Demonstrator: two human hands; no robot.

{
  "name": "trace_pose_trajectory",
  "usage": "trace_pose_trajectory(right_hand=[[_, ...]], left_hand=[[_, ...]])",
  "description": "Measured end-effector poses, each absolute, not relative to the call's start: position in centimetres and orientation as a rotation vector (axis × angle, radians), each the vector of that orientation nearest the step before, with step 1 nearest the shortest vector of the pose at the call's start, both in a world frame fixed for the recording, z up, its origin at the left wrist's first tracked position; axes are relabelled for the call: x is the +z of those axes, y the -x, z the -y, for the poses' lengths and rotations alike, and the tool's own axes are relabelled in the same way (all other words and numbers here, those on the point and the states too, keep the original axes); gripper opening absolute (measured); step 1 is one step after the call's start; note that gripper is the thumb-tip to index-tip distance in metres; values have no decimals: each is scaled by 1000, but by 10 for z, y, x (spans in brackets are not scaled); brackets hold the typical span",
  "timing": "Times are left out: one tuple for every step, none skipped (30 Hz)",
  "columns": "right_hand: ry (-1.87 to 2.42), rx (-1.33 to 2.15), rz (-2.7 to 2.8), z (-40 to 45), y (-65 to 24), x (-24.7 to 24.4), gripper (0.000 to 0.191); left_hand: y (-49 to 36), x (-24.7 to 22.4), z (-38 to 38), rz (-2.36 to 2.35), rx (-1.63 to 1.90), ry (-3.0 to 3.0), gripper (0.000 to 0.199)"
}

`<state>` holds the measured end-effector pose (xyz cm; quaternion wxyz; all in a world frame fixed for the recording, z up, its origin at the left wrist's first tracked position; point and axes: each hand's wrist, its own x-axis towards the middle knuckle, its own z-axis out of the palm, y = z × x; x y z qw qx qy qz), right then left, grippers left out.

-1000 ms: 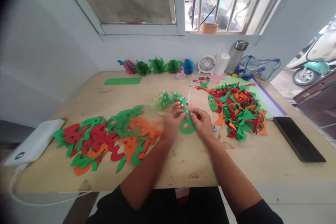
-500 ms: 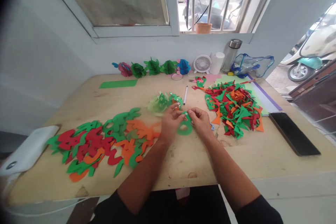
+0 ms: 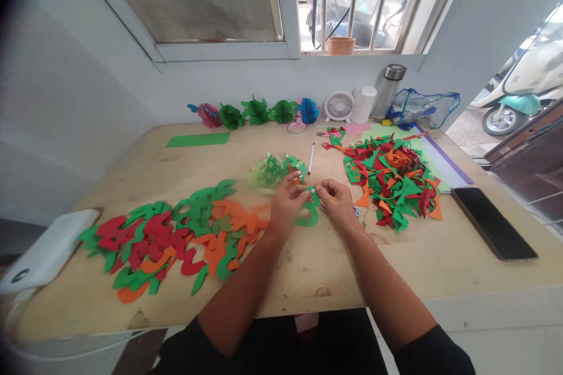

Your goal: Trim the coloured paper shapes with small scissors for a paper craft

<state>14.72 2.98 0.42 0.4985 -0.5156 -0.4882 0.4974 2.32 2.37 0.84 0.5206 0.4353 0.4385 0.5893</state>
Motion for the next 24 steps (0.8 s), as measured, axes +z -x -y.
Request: trace_pose_trajectory(right_hand=[[1248,1208,1175,-30,-147,4,26],[1246,1212,1170,-30,-147,3,26],[1243,1217,1168,-30,-147,3,26],[1243,1221,1166,-31,-147,2,26],[1244,1224,1167,-31,-147,2,27],[1247,1225,1167,-31,-147,2,27],[1249,1224,1165,-31,-147,2,27],[1250,1222,1164,-31,-147,1,28],[1250,1218,1163,-31,-147,1,28],[1251,1217,1167,-31,-148,1,28],[1250,1218,1170,-31,-148,0,28],[1250,1221,1172,-31,-148,0,28],[1250,1224,1177,-31,-148,0,29],[1249,1226,1183,-31,-148,1,29],[1246,1226,1187,-31,-148,1,28],[1245,1222,1191,-31,-148,2,28],[1246,1213,1196,-31,-148,2,28],[1250,1203,1202,-31,-148,3,28],[1255,1196,1208,-31,-149,3,28],[1260,1191,1212,-31,-149,4,29],[1262,1189,1215,-31,-149,4,29],[1263,1189,1216,-31,-149,4,30],[1261,1191,1213,-31,-149,4,30],[1258,1193,1208,-31,-148,5,30]], left_hand=[[-23,9,-24,-1057,1407,-1038,49],[-23,9,-24,-1064,1400,-1030,49],[-23,10,-23,-1071,1394,-1021,49],[-23,10,-23,-1077,1390,-1014,49],[-23,11,-23,-1080,1390,-1010,49],[-23,11,-23,-1081,1391,-1008,49],[-23,11,-23,-1080,1393,-1007,49],[-23,11,-23,-1079,1396,-1009,49],[-23,11,-23,-1078,1398,-1012,49],[-23,11,-23,-1076,1398,-1013,49],[-23,11,-23,-1075,1397,-1012,49],[-23,11,-23,-1074,1395,-1008,49],[-23,11,-23,-1072,1393,-1001,49],[-23,10,-23,-1069,1392,-994,50],[-23,10,-23,-1065,1392,-988,50],[-23,10,-23,-1062,1393,-986,50],[-23,11,-23,-1060,1394,-986,50],[-23,11,-23,-1060,1396,-987,50],[-23,11,-23,-1061,1396,-987,50],[-23,11,-23,-1061,1396,-985,50],[-23,11,-23,-1060,1397,-979,50],[-23,11,-23,-1057,1396,-972,49],[-23,11,-23,-1052,1396,-962,49],[-23,11,-23,-1047,1396,-953,49]])
